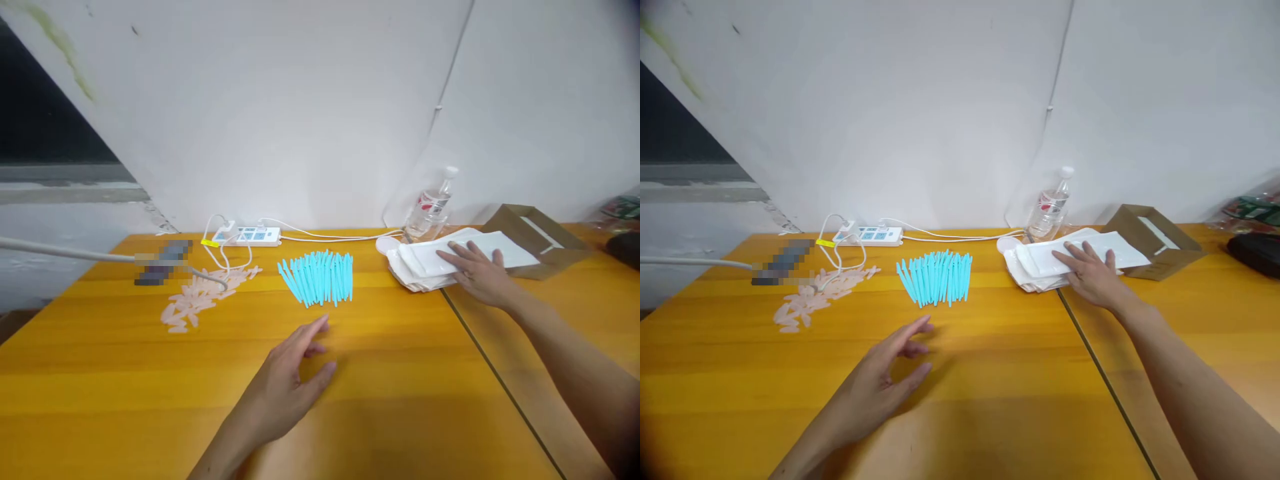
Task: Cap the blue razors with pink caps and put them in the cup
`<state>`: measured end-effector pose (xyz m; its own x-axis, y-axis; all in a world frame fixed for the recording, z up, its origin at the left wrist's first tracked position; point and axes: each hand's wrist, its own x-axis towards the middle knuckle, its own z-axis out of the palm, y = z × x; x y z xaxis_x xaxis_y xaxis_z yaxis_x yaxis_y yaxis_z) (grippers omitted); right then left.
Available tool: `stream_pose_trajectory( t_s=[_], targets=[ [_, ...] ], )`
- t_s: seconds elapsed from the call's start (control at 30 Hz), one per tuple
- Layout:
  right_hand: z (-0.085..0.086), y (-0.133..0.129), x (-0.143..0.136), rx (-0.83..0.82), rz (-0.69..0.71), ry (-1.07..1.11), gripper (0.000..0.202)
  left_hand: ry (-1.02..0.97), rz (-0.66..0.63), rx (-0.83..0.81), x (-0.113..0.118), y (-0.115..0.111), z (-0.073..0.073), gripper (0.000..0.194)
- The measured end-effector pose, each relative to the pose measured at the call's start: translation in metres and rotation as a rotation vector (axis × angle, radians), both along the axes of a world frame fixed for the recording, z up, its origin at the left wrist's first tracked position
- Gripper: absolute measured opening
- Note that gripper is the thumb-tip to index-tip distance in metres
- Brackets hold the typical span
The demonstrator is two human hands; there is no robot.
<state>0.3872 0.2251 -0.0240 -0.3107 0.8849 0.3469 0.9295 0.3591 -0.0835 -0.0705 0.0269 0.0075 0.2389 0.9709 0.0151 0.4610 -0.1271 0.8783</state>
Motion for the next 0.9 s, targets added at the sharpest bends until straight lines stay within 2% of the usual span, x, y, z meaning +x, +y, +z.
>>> stream_pose_trajectory(
  t_s=[0.07, 0.13, 0.17, 0.23, 0.3, 0.4, 0.47, 0.57, 0.7, 0.8, 0.9],
  targets=[
    [-0.009, 0.003, 0.009, 0.058, 0.071, 0.084, 0.044, 0.024, 0.023, -0.008, -0.019, -0.006, -0.008, 0.052],
    [-0.002, -0.007, -0.002, 0.143, 0.09, 0.108, 0.055, 0.041, 0.099, -0.027, -0.038, -0.008, -0.017, 0.045],
    [0.005, -0.016, -0.016, 0.173, 0.094, 0.113, 0.055, 0.05, 0.152, -0.039, -0.046, -0.006, -0.021, 0.041],
    [0.019, -0.041, -0.056, 0.185, 0.057, 0.153, 0.048, 0.078, 0.252, -0.061, -0.059, 0.0, -0.027, 0.037],
    [0.025, -0.068, -0.103, 0.227, 0.076, 0.276, 0.039, 0.116, 0.332, -0.071, -0.068, 0.01, -0.031, 0.035],
    [0.015, -0.099, -0.172, 0.184, 0.187, 0.361, 0.028, 0.229, 0.391, -0.046, -0.081, 0.027, -0.03, 0.035],
    [0.005, -0.107, -0.214, 0.102, 0.266, 0.41, 0.021, 0.364, 0.437, -0.003, -0.093, 0.034, -0.027, 0.035],
    [-0.001, -0.101, -0.273, -0.033, 0.276, 0.296, 0.025, 0.601, 0.565, 0.037, -0.121, 0.032, -0.024, 0.035],
    [0.005, -0.07, -0.343, -0.151, 0.263, 0.0, 0.032, 0.81, 0.702, 0.035, -0.163, 0.014, -0.027, 0.039],
    [0.005, -0.048, -0.374, -0.194, 0.247, -0.116, 0.033, 0.886, 0.714, 0.02, -0.189, 0.0, -0.034, 0.041],
    [0.001, -0.036, -0.387, -0.249, 0.23, -0.174, 0.032, 0.913, 0.669, 0.026, -0.206, -0.007, -0.041, 0.04]
  ],
)
